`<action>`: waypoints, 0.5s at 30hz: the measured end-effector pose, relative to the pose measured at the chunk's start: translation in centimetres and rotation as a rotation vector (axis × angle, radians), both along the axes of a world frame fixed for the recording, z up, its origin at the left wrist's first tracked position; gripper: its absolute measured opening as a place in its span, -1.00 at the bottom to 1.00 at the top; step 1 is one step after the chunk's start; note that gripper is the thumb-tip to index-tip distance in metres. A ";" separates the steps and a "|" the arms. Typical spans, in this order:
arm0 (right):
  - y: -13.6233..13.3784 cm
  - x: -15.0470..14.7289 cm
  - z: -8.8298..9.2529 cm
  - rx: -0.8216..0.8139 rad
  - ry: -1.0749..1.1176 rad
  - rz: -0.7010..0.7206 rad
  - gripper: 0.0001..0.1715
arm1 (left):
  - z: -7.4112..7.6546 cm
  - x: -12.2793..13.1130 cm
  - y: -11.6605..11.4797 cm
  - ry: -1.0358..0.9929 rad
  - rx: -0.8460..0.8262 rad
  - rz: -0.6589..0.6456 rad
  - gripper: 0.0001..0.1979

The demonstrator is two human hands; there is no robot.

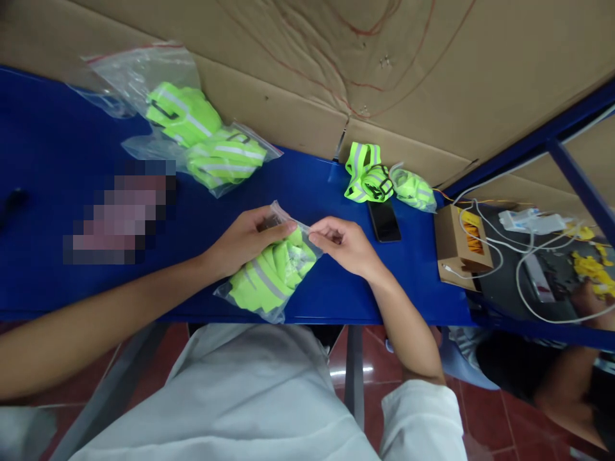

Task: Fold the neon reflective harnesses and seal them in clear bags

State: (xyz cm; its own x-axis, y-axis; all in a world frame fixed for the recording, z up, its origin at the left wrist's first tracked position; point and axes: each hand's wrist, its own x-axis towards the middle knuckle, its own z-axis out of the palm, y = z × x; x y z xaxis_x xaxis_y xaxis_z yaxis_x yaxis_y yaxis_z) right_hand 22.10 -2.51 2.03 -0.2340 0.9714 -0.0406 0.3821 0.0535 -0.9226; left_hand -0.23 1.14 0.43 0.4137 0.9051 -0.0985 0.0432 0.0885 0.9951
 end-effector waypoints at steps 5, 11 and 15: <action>-0.1 0.2 0.3 -0.045 -0.023 0.049 -0.47 | -0.5 -0.4 0.2 0.024 0.133 -0.037 -0.60; -0.1 -1.3 0.1 -0.047 -0.021 0.067 -0.45 | -0.5 -0.4 0.1 0.013 0.176 -0.059 -0.61; -0.1 -2.1 -0.3 -0.024 0.072 -0.022 -0.38 | 0.1 -0.6 -0.1 -0.021 0.138 -0.115 -0.63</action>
